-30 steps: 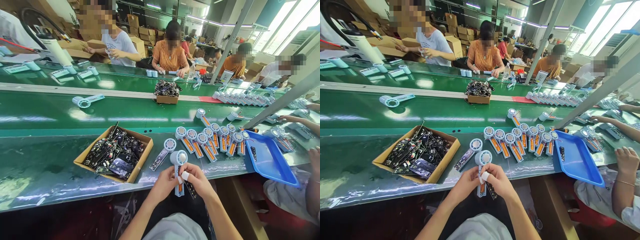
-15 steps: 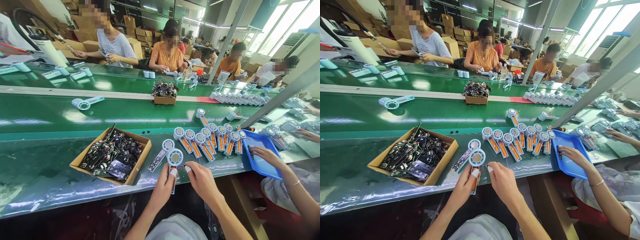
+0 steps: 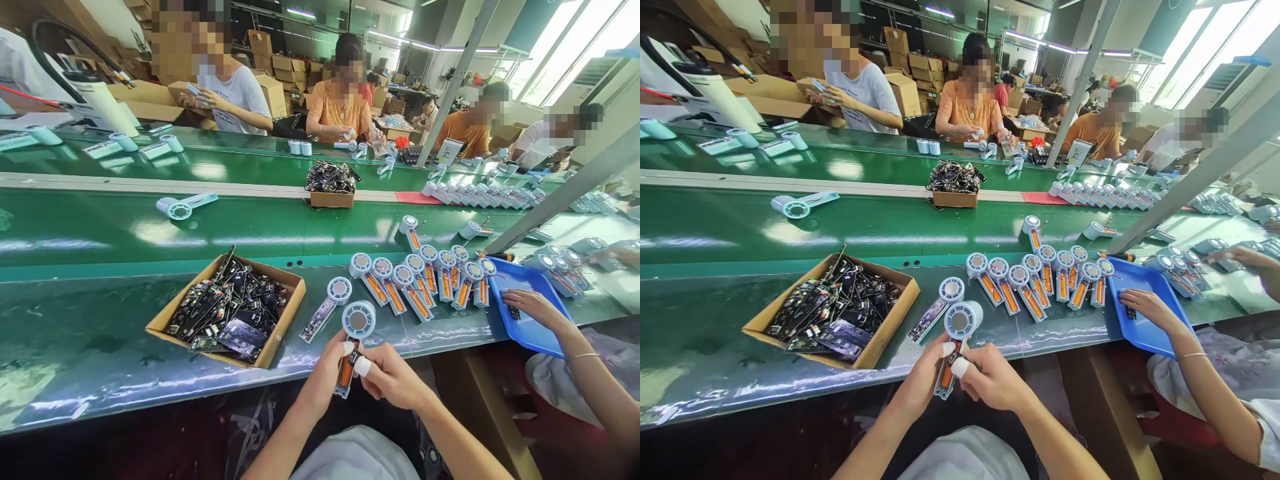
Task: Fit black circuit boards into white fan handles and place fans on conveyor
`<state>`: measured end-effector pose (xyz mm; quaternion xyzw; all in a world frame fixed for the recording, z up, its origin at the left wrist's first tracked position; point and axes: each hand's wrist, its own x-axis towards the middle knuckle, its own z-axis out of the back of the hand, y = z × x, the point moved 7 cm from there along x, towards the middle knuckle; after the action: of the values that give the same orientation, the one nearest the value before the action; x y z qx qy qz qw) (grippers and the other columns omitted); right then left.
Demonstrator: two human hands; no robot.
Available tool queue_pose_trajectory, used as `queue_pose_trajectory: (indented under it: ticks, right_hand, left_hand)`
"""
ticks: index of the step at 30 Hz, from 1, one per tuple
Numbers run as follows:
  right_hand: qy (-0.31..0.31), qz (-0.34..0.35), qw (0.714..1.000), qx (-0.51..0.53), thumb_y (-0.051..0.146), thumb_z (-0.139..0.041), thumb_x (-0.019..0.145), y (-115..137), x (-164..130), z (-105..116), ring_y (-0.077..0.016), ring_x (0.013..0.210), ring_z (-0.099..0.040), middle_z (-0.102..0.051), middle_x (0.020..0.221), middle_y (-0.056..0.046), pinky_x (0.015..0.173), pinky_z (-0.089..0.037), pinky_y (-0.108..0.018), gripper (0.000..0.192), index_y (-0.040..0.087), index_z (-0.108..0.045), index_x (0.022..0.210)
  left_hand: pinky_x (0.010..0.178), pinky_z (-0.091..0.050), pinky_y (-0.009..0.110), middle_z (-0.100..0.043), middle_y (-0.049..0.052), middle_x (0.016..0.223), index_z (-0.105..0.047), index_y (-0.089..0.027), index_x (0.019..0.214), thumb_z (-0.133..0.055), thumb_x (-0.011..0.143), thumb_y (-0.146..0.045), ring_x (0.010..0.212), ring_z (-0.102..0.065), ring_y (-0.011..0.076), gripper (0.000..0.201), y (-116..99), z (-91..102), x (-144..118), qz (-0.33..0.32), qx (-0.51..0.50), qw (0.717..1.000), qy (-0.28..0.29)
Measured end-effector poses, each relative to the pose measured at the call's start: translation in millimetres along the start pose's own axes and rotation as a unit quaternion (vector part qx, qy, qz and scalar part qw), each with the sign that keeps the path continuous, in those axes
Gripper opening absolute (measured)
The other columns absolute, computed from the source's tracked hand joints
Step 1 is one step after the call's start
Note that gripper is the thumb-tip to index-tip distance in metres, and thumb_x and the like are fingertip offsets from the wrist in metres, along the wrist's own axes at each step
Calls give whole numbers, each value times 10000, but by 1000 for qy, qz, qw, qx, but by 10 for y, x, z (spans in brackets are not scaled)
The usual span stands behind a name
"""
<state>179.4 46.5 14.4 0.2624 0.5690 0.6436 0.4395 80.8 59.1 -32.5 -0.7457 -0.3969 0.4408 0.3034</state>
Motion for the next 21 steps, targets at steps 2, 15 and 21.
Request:
queue_pose_trajectory:
  ticks: [2, 15, 21]
  right_hand:
    - [-48, -14, 997, 60, 653, -370, 972, -96, 2, -1, -74, 393, -343, -394, 403, 58, 462, -305, -209, 618, 204, -426, 551]
    - [-188, -28, 976, 107, 698, -361, 960, -136, -35, 16, -75, 419, -306, -365, 415, 65, 465, -280, -226, 618, 223, -367, 565]
    - [-239, -3, 965, 104, 572, -512, 961, -87, -225, -45, -95, 537, -393, -485, 631, 48, 495, -333, -206, 390, 188, -567, 919]
  left_hand:
    - [665, -487, 293, -667, 28, 791, -672, -154, 1084, -566, 773, -414, 733, -616, 196, 419, 4, -55, -16, -2, -36, 998, 42]
    - [1049, -441, 383, -687, 97, 1231, -613, -198, 1229, -514, 922, -437, 1236, -571, 281, 401, -126, -45, -94, -136, 224, 965, -14]
    - [850, -507, 379, -721, 82, 954, -630, -213, 1099, -402, 936, -409, 918, -655, 263, 342, -185, -21, -119, -175, 303, 932, -93]
